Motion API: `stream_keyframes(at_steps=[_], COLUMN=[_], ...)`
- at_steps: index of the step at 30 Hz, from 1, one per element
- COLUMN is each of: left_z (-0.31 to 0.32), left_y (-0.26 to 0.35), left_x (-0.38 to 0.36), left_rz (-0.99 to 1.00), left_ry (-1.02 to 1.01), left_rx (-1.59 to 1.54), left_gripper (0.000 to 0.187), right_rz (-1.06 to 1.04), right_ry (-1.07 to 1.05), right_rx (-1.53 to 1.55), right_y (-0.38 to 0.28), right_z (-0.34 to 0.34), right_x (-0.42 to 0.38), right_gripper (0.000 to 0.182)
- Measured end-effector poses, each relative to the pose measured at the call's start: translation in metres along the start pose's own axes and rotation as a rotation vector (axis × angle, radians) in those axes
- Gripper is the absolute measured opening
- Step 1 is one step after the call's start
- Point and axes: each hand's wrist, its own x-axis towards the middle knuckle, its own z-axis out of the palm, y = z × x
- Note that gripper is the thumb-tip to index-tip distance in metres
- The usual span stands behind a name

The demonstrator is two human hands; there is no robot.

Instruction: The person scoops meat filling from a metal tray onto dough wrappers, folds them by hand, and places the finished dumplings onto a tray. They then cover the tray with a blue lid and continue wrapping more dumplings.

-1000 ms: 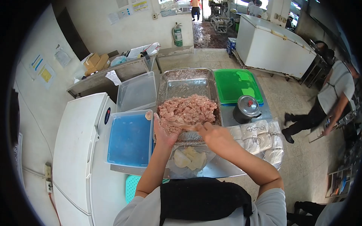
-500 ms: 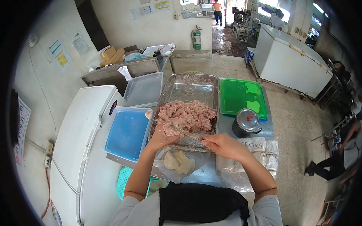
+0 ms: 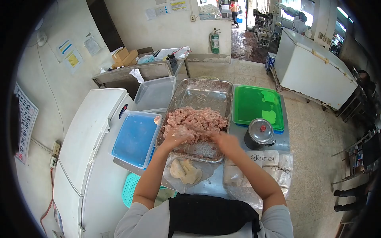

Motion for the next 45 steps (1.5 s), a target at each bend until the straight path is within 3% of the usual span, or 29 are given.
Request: stream_keyframes(at_steps=[1,2,3,4,6,7,9,12,14,16,18,20,22,23,24,26,28,29,30,31,33,36,37,39,43,45], left_z=[0.003,0.006,0.006,0.002,-0.008,-0.009,-0.011,-0.008,-0.007,-0.007,-0.01,-0.013,-0.012,-0.013,-0.016,-0.027,-0.04,-0.043,-0.045,-0.048,-0.055,-0.079,-0.083,-0.09,-0.116,-0.132], left_y=[0.011,0.022,0.03,0.028,0.023,0.037,0.062,0.032,0.023,0.02,0.007,-0.009,-0.002,-0.004,-0.004,0.01,0.043,0.047,0.042,0.033,0.026,0.029,0.023,0.01,0.009,0.015], left_x=[-0.009,-0.026,-0.033,-0.034,-0.033,-0.033,-0.038,-0.023,-0.022,-0.016,-0.001,0.015,0.014,0.01,0.009,0.003,-0.01,-0.011,-0.007,-0.002,0.007,0.008,0.008,0.007,0.002,-0.013], left_rz=[0.004,-0.026,-0.055,-0.058,0.085,0.09,0.241,0.413,0.37,0.347,0.205,0.205,0.011,0.019,0.107,0.208,0.042,0.239,0.258,0.352,0.534,0.58,0.585,0.411,0.556,0.233], left_ry=[0.006,0.141,0.273,0.271,0.077,0.078,0.061,0.129,0.16,0.188,0.02,-0.055,-0.054,-0.084,-0.104,-0.157,-0.246,-0.158,-0.184,-0.196,-0.261,-0.298,-0.302,-0.299,-0.293,-0.403], left_rx=[0.0,-0.081,-0.164,-0.163,-0.236,-0.239,0.071,0.292,0.416,0.543,0.14,0.16,0.128,0.131,0.061,0.005,-0.171,-0.01,-0.011,0.037,0.043,0.264,0.259,0.047,0.219,-0.149], left_gripper=[0.041,0.044,0.048,0.048,0.059,0.059,0.056,0.053,0.052,0.052,0.054,0.049,0.053,0.053,0.049,0.045,0.054,0.044,0.044,0.045,0.037,0.038,0.038,0.038,0.04,0.04], right_rz=[0.115,0.234,0.212,0.213,0.221,0.22,0.136,0.079,0.06,0.123,0.045,-0.02,0.135,0.198,0.219,0.484,0.552,0.519,0.468,0.483,0.294,0.295,0.373,0.358,0.343,0.406], right_ry=[-0.159,-0.31,-0.259,-0.261,-0.173,-0.173,-0.18,-0.169,-0.192,-0.231,-0.119,-0.012,-0.013,-0.023,-0.013,-0.284,-0.246,-0.12,0.009,0.025,0.056,0.02,0.032,0.087,0.09,0.096], right_rx=[-0.125,-0.245,-0.205,-0.204,-0.09,-0.096,0.387,0.485,0.433,0.018,-0.042,-0.106,-0.013,-0.067,-0.081,-0.216,-0.216,-0.009,0.191,0.177,0.252,0.13,-0.085,-0.179,-0.339,-0.303], right_y=[0.015,0.025,0.015,0.009,-0.001,-0.007,-0.021,-0.034,-0.023,-0.027,-0.042,-0.054,-0.036,-0.018,-0.016,-0.027,-0.043,-0.059,-0.07,-0.083,-0.112,-0.122,-0.143,-0.176,-0.189,-0.202], right_z=[-0.003,-0.001,-0.019,-0.034,-0.061,-0.074,-0.088,-0.051,-0.048,-0.067,-0.065,-0.048,0.0,0.012,0.0,-0.028,-0.043,-0.053,-0.058,-0.052,-0.029,-0.024,-0.043,-0.045,-0.024,-0.036], right_x=[0.003,0.006,0.004,0.004,0.002,0.004,0.006,0.002,0.004,0.011,0.005,-0.002,-0.006,-0.011,-0.014,-0.017,-0.024,-0.025,-0.023,-0.018,-0.008,0.006,0.014,0.025,0.034,0.047], right_gripper=[0.027,0.025,0.023,0.023,0.026,0.026,0.03,0.032,0.031,0.027,0.026,0.025,0.025,0.025,0.025,0.025,0.027,0.028,0.03,0.03,0.033,0.032,0.031,0.03,0.026,0.026])
